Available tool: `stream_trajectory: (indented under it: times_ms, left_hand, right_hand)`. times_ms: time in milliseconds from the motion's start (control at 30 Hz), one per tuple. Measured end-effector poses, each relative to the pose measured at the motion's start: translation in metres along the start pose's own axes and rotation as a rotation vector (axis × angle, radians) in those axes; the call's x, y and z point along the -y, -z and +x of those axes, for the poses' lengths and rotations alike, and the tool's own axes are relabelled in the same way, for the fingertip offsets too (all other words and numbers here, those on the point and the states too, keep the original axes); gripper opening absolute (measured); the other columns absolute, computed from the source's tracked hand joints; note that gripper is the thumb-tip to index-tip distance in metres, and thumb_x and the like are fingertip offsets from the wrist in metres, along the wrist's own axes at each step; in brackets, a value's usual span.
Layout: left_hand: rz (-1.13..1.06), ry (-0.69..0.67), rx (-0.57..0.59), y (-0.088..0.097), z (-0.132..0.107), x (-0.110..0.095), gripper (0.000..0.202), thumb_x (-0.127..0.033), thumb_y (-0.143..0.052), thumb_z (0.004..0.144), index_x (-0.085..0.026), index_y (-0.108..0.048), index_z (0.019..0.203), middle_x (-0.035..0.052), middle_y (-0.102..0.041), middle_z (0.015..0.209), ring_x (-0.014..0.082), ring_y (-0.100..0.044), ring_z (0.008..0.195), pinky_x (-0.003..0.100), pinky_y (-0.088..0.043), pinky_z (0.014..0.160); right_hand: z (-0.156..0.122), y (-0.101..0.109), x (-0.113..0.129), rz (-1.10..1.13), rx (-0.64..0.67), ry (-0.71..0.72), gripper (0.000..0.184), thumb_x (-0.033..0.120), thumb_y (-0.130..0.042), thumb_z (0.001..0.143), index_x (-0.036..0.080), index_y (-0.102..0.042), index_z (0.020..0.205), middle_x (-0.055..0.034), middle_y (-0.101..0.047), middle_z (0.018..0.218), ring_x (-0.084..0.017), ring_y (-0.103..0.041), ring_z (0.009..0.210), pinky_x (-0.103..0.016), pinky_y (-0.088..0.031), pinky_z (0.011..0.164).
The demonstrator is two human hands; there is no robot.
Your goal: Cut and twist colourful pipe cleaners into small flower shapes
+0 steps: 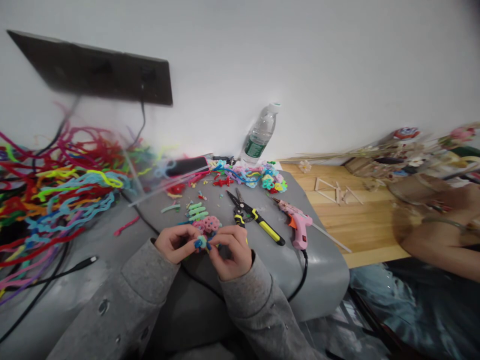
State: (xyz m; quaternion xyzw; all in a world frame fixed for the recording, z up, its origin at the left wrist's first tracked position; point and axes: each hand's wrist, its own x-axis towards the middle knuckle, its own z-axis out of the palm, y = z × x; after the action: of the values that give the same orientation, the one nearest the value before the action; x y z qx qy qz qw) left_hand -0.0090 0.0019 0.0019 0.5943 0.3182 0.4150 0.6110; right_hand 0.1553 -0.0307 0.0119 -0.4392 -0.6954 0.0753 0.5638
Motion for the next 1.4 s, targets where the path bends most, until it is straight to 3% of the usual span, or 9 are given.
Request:
stream_trajectory:
  times_ms: [333,400,467,533,633,800,967,1400]
  left_hand:
    - [0.051,-0.049,-0.122,-0.004,-0.002,-0.002,0.023,-0.037,-0.062,0.079,-0.015,-0.061,0.073,0.0008,-0.061,0.06,0.01,-0.053,0.052,0.021,-0.042,0.051]
    - [0.204,-0.149,-0.147,0.0,0.001,0.0,0.015,-0.03,-0.061,0.08,-0.015,-0.06,0.077,-0.0003,-0.058,0.06,0.0089,-0.05,0.049,0.02,-0.04,0.047]
    - [0.383,-0.346,-0.104,0.003,0.004,0.001,0.007,-0.02,-0.064,0.075,-0.016,-0.06,0.078,0.0008,-0.058,0.063,0.0103,-0.051,0.053,0.021,-0.042,0.049]
    - [0.501,-0.52,-0.179,0.004,0.007,-0.002,0.007,-0.014,-0.064,0.071,-0.016,-0.059,0.076,0.0005,-0.057,0.064,0.0103,-0.05,0.054,0.021,-0.042,0.049]
    - [0.614,-0.654,-0.186,0.003,0.01,-0.007,0.012,-0.008,-0.062,0.07,-0.017,-0.06,0.077,0.0005,-0.059,0.064,0.0103,-0.051,0.055,0.019,-0.042,0.048]
    - [0.723,-0.664,-0.212,0.003,0.008,-0.015,0.011,-0.008,-0.061,0.071,-0.018,-0.061,0.076,0.0001,-0.059,0.064,0.0105,-0.053,0.056,0.02,-0.045,0.05]
    - [0.806,-0.654,-0.147,0.009,0.007,-0.014,0.013,-0.01,-0.064,0.071,-0.019,-0.064,0.081,0.0004,-0.062,0.068,0.0109,-0.057,0.057,0.02,-0.048,0.051]
    - [0.82,-0.606,-0.177,0.011,0.004,-0.006,0.017,-0.007,-0.062,0.071,-0.018,-0.063,0.085,0.0004,-0.06,0.071,0.0103,-0.057,0.061,0.019,-0.047,0.053]
  right_hand:
    - [-0.006,-0.004,-0.01,0.076,-0.083,-0.094,0.013,0.009,-0.058,0.072,0.021,-0.058,0.078,-0.0008,-0.059,0.073,-0.016,-0.057,0.071,-0.034,-0.042,0.068]
    - [-0.008,-0.006,-0.013,0.097,-0.092,-0.107,0.013,0.009,-0.058,0.072,0.021,-0.058,0.079,-0.0012,-0.059,0.074,-0.017,-0.056,0.071,-0.034,-0.042,0.067]
    - [-0.008,-0.007,-0.014,0.107,-0.094,-0.118,0.012,0.01,-0.057,0.073,0.02,-0.058,0.079,-0.0018,-0.058,0.074,-0.017,-0.055,0.07,-0.033,-0.042,0.065]
    - [-0.008,-0.008,-0.013,0.105,-0.089,-0.134,0.01,0.011,-0.056,0.074,0.019,-0.058,0.079,-0.0022,-0.057,0.073,-0.017,-0.055,0.069,-0.033,-0.041,0.064]
    - [-0.006,-0.008,-0.01,0.099,-0.074,-0.146,0.008,0.012,-0.055,0.075,0.019,-0.057,0.077,-0.0022,-0.057,0.072,-0.017,-0.055,0.07,-0.033,-0.041,0.064]
    - [-0.004,-0.009,-0.007,0.098,-0.053,-0.138,0.006,0.016,-0.052,0.078,0.018,-0.057,0.076,-0.0027,-0.058,0.07,-0.018,-0.055,0.071,-0.034,-0.04,0.065]
    - [-0.002,-0.009,-0.006,0.089,-0.039,-0.147,0.006,0.017,-0.052,0.079,0.019,-0.057,0.075,-0.0028,-0.058,0.07,-0.018,-0.055,0.07,-0.033,-0.039,0.064]
    - [-0.002,-0.01,-0.006,0.056,-0.007,-0.143,0.007,0.012,-0.055,0.072,0.019,-0.056,0.073,-0.0016,-0.058,0.069,-0.017,-0.054,0.068,-0.033,-0.038,0.065]
